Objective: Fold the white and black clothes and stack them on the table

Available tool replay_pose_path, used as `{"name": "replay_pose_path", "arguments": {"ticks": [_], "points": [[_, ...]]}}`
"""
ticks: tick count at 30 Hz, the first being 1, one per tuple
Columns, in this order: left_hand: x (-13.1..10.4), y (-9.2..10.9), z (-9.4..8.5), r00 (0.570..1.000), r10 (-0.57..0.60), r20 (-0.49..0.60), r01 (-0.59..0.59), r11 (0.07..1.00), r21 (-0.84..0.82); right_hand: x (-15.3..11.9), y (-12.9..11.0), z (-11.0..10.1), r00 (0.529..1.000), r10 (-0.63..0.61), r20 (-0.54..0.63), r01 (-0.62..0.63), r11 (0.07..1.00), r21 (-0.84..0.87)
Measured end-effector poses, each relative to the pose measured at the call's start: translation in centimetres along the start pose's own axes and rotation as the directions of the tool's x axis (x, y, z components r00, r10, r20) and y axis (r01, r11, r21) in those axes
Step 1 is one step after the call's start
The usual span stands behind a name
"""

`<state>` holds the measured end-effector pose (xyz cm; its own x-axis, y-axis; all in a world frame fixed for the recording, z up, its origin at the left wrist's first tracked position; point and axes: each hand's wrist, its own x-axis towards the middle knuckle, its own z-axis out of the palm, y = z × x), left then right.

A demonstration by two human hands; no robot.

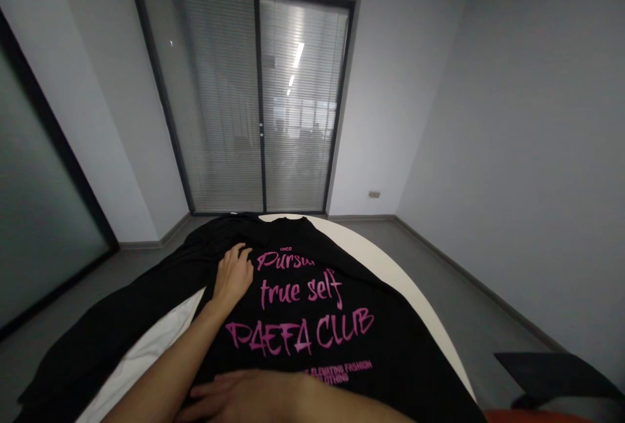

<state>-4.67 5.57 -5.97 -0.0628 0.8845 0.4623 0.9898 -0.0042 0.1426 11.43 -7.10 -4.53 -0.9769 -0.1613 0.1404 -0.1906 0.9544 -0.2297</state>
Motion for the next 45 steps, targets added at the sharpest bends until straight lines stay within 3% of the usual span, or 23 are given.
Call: {"name": "replay_pose_path", "arguments": {"ticks": [2, 3, 4, 5, 7, 10, 11, 13, 15, 18, 24, 26, 31, 36, 39, 45], "points": [[-1.1, -0.7, 0.6, 0.998, 0.056, 0.02, -0.055, 0.998, -0.007, -1.1, 0.9, -2.0, 0.996, 0.09, 0.017, -0.091, 0.992, 0.087], [-1.5, -1.0, 0.9, 0.997, 0.067, 0.029, -0.067, 0.998, -0.01, -1.9, 1.5, -2.9, 0.976, 0.218, -0.01, -0.215, 0.97, 0.115], [-1.7, -1.3, 1.0, 0.997, 0.07, 0.034, -0.07, 0.997, -0.013, -2.7, 2.3, -3.9, 0.924, 0.375, -0.068, -0.367, 0.924, 0.11], [-1.8, -1.5, 1.2, 0.997, 0.069, 0.035, -0.069, 0.998, -0.015, -3.6, 3.2, -4.7, 0.841, 0.521, -0.144, -0.514, 0.854, 0.086], [-1.9, -1.7, 1.3, 0.997, 0.069, 0.034, -0.068, 0.998, -0.017, -5.6, 5.5, -6.4, 0.594, 0.733, -0.332, -0.766, 0.642, 0.046], [-1.7, -1.6, 1.3, 0.997, 0.072, 0.033, -0.072, 0.997, -0.018, -8.8, 9.4, -8.3, 0.254, 0.851, -0.46, -0.956, 0.294, 0.015], [-1.6, -1.6, 1.3, 0.997, 0.072, 0.032, -0.071, 0.997, -0.018, -9.8, 10.6, -8.8, 0.174, 0.867, -0.467, -0.98, 0.199, 0.004], [-1.6, -1.6, 1.4, 0.997, 0.073, 0.032, -0.072, 0.997, -0.019, -11.6, 12.9, -9.4, 0.06, 0.889, -0.454, -0.998, 0.055, -0.024], [-1.5, -1.7, 1.5, 0.997, 0.073, 0.032, -0.072, 0.997, -0.02, -13.0, 14.5, -9.5, 0.016, 0.914, -0.405, -0.999, -0.005, -0.052], [-1.5, -1.8, 1.7, 0.997, 0.07, 0.033, -0.07, 0.997, -0.023, -13.9, 16.0, -9.1, 0.004, 0.934, -0.357, -0.998, -0.019, -0.06], [-1.4, -2.0, 1.9, 0.996, 0.072, 0.044, -0.07, 0.997, -0.039, -14.0, 17.5, -8.6, -0.066, 0.927, -0.368, -0.998, -0.064, 0.018], [-1.3, -2.1, 2.0, 0.996, 0.074, 0.044, -0.071, 0.996, -0.046, -14.6, 18.1, -8.9, -0.125, 0.911, -0.393, -0.992, -0.105, 0.074], [-1.3, -2.2, 2.2, 0.996, 0.077, 0.041, -0.074, 0.995, -0.059, -18.4, 19.7, -11.0, -0.353, 0.832, -0.429, -0.93, -0.26, 0.261], [-1.3, -2.2, 2.3, 0.996, 0.08, 0.042, -0.078, 0.996, -0.044, -23.1, 20.3, -12.7, -0.478, 0.766, -0.429, -0.865, -0.325, 0.383], [-1.4, -2.1, 2.1, 0.996, 0.082, 0.03, -0.08, 0.996, -0.039, -24.6, 20.4, -12.1, -0.502, 0.766, -0.402, -0.848, -0.343, 0.404], [-1.6, -1.9, 2.0, 0.994, 0.105, -0.024, -0.106, 0.994, -0.036, -24.9, 19.6, -9.8, -0.446, 0.826, -0.344, -0.879, -0.332, 0.342]]}}
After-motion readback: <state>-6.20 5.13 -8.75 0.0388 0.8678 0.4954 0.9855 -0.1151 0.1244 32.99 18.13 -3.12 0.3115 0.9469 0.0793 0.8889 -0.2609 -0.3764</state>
